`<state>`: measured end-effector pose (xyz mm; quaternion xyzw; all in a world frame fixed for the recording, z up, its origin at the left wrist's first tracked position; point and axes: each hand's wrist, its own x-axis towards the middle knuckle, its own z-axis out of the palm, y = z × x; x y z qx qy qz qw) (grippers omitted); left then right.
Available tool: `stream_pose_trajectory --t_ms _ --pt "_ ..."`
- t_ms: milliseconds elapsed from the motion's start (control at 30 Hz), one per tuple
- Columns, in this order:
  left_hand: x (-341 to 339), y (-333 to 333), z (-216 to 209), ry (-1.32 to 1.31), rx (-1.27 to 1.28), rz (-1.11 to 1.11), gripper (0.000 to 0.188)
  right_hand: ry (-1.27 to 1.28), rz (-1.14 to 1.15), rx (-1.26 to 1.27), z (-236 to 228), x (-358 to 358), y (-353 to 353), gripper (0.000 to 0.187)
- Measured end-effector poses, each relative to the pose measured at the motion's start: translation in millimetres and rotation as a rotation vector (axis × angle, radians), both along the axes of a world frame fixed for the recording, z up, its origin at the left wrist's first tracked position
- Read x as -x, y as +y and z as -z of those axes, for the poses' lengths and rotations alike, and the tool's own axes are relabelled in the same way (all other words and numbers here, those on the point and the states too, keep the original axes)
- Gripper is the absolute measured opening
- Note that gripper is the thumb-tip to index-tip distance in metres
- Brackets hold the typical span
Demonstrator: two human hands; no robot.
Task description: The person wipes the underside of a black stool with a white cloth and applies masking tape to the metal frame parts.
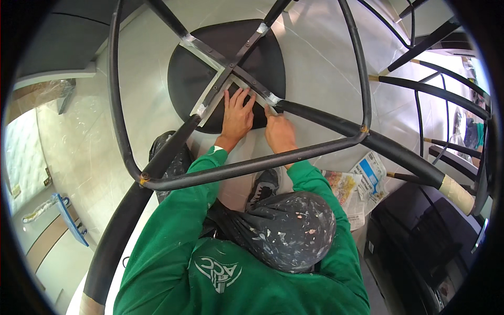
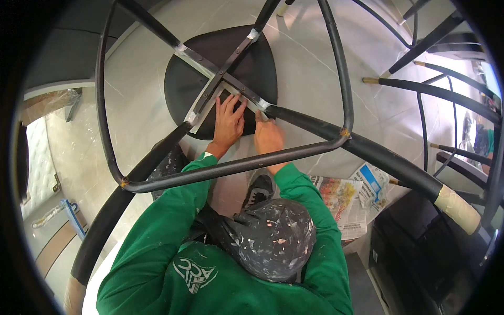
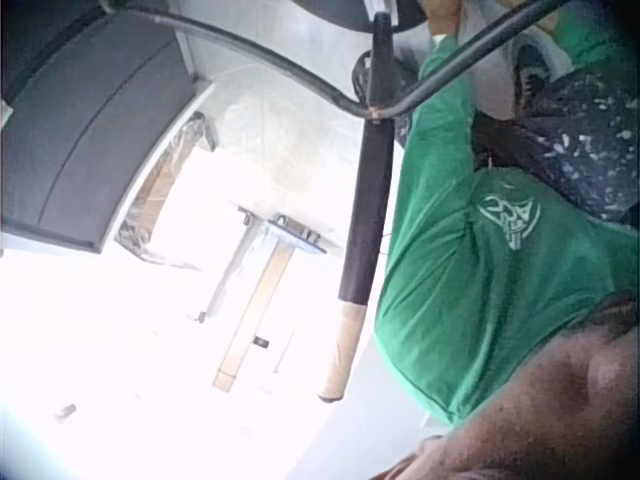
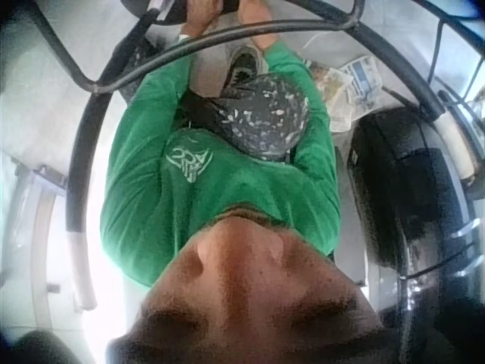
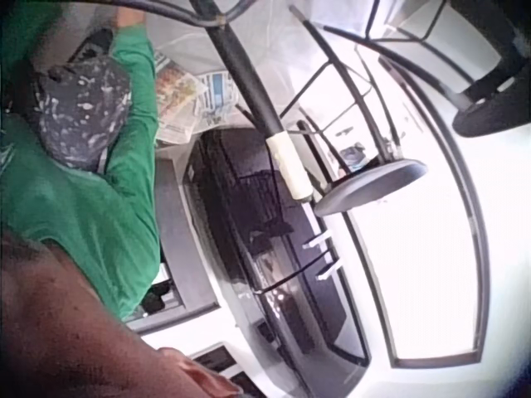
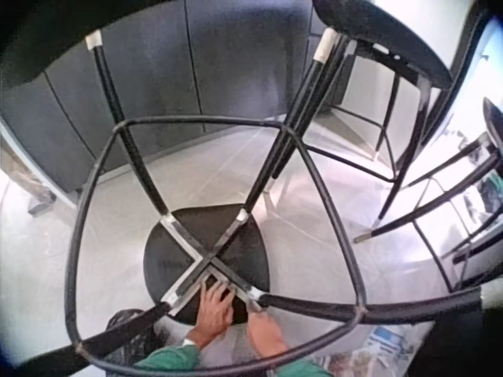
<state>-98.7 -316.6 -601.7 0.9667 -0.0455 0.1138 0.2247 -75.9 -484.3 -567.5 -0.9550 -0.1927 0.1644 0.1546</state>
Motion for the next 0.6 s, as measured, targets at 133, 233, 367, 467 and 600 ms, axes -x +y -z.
stream_pose_trajectory --t_ms 133,233,367,467,600 --pt "0.0 1.5 -3.9 0.051 -0.018 0.036 0.056 -0.011 -0.006 0.003 1.4 0.9 0.5 0.061" --pt "1.0 1.0 -3.0 0.062 -0.052 0.038 0.059 -0.008 -0.014 -0.001 1.2 0.9 0.9 0.062" --pt "-0.7 -1.0 -0.1 0.056 -0.112 0.039 0.060 -0.117 -0.044 0.027 6.3 1.7 0.1 0.047" --pt "0.4 -1.4 0.5 0.054 -0.129 0.038 0.058 -0.128 -0.049 0.020 7.8 2.5 1.0 0.047" --pt "0.2 -2.1 1.5 0.028 -0.131 0.041 0.055 -0.132 -0.064 0.004 9.1 -0.8 4.6 0.045"
